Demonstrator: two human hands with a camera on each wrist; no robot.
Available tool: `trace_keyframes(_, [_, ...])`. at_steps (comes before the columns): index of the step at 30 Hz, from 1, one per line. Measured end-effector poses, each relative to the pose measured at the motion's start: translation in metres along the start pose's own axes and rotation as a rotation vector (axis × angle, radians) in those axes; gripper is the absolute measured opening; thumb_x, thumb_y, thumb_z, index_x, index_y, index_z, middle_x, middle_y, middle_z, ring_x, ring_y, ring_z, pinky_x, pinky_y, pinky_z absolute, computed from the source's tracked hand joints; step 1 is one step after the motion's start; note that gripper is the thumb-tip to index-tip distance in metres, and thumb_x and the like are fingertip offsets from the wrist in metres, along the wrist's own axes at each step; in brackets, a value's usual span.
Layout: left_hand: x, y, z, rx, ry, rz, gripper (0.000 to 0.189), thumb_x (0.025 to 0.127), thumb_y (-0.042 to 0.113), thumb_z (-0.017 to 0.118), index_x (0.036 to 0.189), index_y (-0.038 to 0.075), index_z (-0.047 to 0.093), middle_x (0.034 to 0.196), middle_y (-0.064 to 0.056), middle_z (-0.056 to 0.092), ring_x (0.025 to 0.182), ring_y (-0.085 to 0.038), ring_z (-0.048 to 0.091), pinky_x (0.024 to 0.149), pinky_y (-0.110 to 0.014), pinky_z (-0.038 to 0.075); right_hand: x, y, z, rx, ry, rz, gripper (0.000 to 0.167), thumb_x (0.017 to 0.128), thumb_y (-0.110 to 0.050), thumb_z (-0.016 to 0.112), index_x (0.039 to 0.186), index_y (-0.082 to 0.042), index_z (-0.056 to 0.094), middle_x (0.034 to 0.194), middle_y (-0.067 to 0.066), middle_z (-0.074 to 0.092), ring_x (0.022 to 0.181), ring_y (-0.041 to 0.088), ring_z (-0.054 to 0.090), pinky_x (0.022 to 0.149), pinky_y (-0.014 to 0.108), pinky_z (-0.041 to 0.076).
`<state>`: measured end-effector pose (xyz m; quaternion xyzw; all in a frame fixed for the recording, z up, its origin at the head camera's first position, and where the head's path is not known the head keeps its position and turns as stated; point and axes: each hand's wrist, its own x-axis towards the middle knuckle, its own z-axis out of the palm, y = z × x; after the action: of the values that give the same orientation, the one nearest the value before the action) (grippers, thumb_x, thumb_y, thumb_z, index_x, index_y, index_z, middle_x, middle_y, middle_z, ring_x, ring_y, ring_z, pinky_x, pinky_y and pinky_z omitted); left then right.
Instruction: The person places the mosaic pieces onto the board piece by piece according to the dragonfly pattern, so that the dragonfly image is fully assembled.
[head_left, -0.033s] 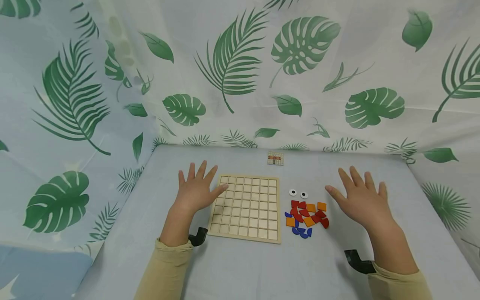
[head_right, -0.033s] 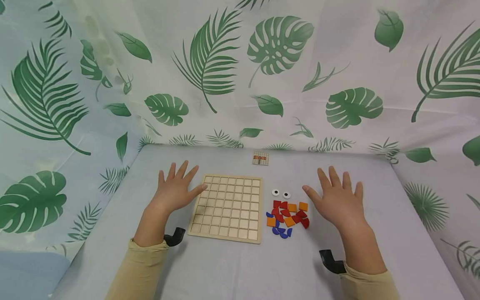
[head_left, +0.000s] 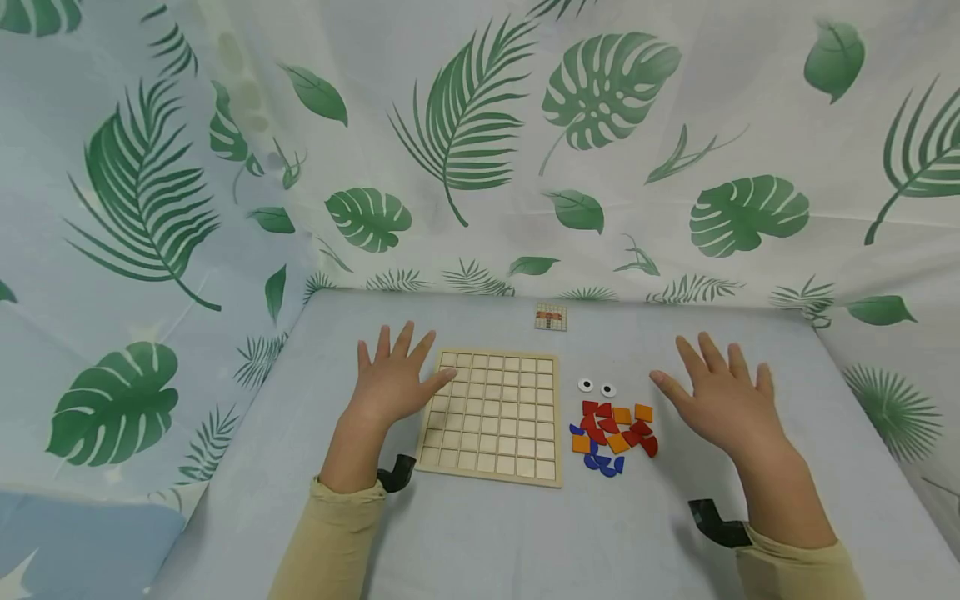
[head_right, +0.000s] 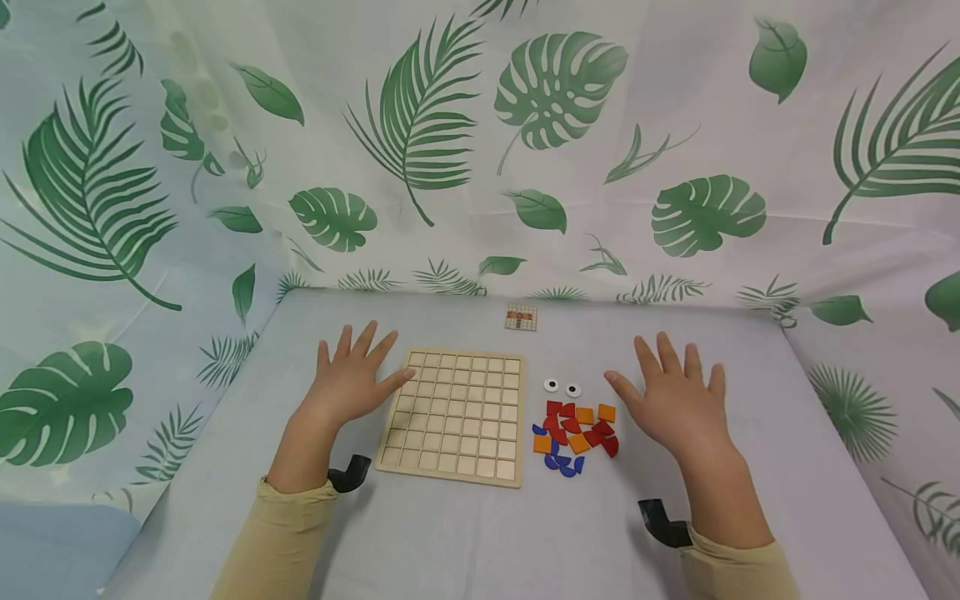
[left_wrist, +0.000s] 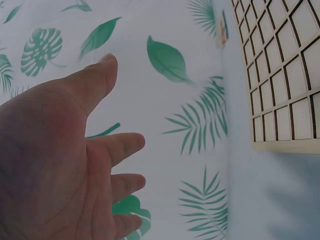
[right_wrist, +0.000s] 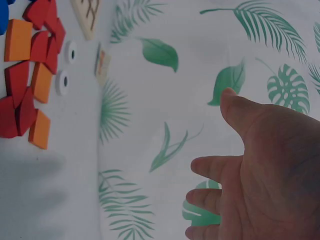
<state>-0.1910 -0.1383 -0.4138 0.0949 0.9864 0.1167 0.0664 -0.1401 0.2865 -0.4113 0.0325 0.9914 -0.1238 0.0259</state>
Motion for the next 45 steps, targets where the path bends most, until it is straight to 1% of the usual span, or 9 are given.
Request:
trace_keyframes(5, [0.001, 0.001, 0.002, -0.019, -0.037, 0.001, 0.078, 0.094, 0.071, 0.038, 0.158, 0.029, 0.020, 0.167, -0.008, 0.007, 0.153, -0.043, 0.000, 0.119, -0.072, -0.003, 0.005, 0.002, 0.001, 0.014, -0.056, -0.032, 0.092, 0.094, -0.071, 0.035, 0.156, -0.004, 0.022, 0.157, 0.034, 0.016, 0.142, 0.061, 0.008, 0.109, 0.081, -0.001])
trace_keyframes(9, [0.006, -0.002, 0.008, -0.089, -0.076, 0.018, 0.077, 0.096, 0.068, 0.038, 0.159, 0.027, 0.020, 0.167, -0.010, 0.009, 0.152, -0.044, 0.001, 0.120, -0.071, -0.001, 0.014, 0.006, 0.007, 0.046, -0.096, -0.083, 0.086, 0.095, -0.067, 0.041, 0.151, -0.001, 0.034, 0.152, 0.035, 0.030, 0.137, 0.060, 0.025, 0.108, 0.079, 0.020])
trace_keyframes(13, [0.014, -0.011, 0.024, -0.210, -0.114, 0.068, 0.074, 0.097, 0.065, 0.039, 0.158, 0.025, 0.023, 0.166, -0.010, 0.015, 0.153, -0.043, 0.007, 0.122, -0.068, 0.007, 0.024, 0.012, 0.020, 0.133, -0.155, -0.106, 0.076, 0.096, -0.060, 0.049, 0.144, -0.002, 0.045, 0.145, 0.032, 0.043, 0.131, 0.055, 0.039, 0.101, 0.073, 0.039])
trace_keyframes(18, [0.021, -0.028, 0.052, -0.325, -0.174, 0.072, 0.074, 0.096, 0.063, 0.044, 0.157, 0.025, 0.027, 0.165, -0.009, 0.020, 0.153, -0.036, 0.014, 0.123, -0.062, 0.018, 0.041, 0.021, 0.042, 0.254, -0.211, -0.137, 0.058, 0.096, -0.048, 0.057, 0.139, -0.009, 0.054, 0.135, 0.024, 0.057, 0.121, 0.046, 0.053, 0.092, 0.060, 0.055])
trace_keyframes(23, [0.025, -0.043, 0.079, -0.354, -0.175, 0.117, 0.068, 0.099, 0.055, 0.047, 0.156, 0.021, 0.032, 0.165, -0.009, 0.022, 0.153, -0.036, 0.014, 0.124, -0.059, 0.016, 0.056, 0.028, 0.059, 0.349, -0.253, -0.143, 0.049, 0.096, -0.044, 0.060, 0.136, -0.015, 0.058, 0.131, 0.017, 0.062, 0.119, 0.039, 0.055, 0.093, 0.054, 0.056])
trace_keyframes(28, [0.026, -0.057, 0.097, -0.351, -0.109, 0.191, 0.062, 0.099, 0.048, 0.051, 0.152, 0.018, 0.039, 0.162, -0.010, 0.027, 0.153, -0.037, 0.014, 0.126, -0.056, 0.009, 0.069, 0.028, 0.071, 0.411, -0.318, -0.148, 0.048, 0.093, -0.044, 0.064, 0.134, -0.018, 0.059, 0.131, 0.013, 0.062, 0.117, 0.033, 0.057, 0.097, 0.052, 0.055])
trace_keyframes(33, [0.026, -0.068, 0.105, -0.393, -0.030, 0.276, 0.045, 0.096, 0.041, 0.061, 0.133, 0.015, 0.056, 0.159, -0.010, 0.035, 0.152, -0.038, 0.019, 0.127, -0.055, 0.010, 0.077, 0.028, 0.080, 0.413, -0.350, -0.152, 0.049, 0.091, -0.045, 0.067, 0.133, -0.022, 0.060, 0.130, 0.011, 0.062, 0.114, 0.029, 0.057, 0.095, 0.049, 0.056])
trace_keyframes(37, [0.027, -0.074, 0.109, -0.408, 0.009, 0.310, 0.029, 0.093, 0.034, 0.067, 0.115, 0.017, 0.059, 0.156, -0.009, 0.040, 0.151, -0.038, 0.023, 0.127, -0.052, 0.013, 0.082, 0.028, 0.087, 0.424, -0.354, -0.138, 0.050, 0.090, -0.047, 0.067, 0.132, -0.022, 0.060, 0.128, 0.012, 0.060, 0.112, 0.030, 0.055, 0.092, 0.045, 0.057])
trace_keyframes(45, [0.029, -0.076, 0.114, -0.408, 0.042, 0.312, 0.019, 0.090, 0.025, 0.065, 0.108, 0.020, 0.059, 0.154, -0.008, 0.043, 0.150, -0.038, 0.025, 0.126, -0.052, 0.015, 0.085, 0.031, 0.093, 0.437, -0.364, -0.130, 0.044, 0.088, -0.041, 0.071, 0.127, -0.021, 0.063, 0.123, 0.009, 0.059, 0.113, 0.028, 0.052, 0.094, 0.044, 0.057])
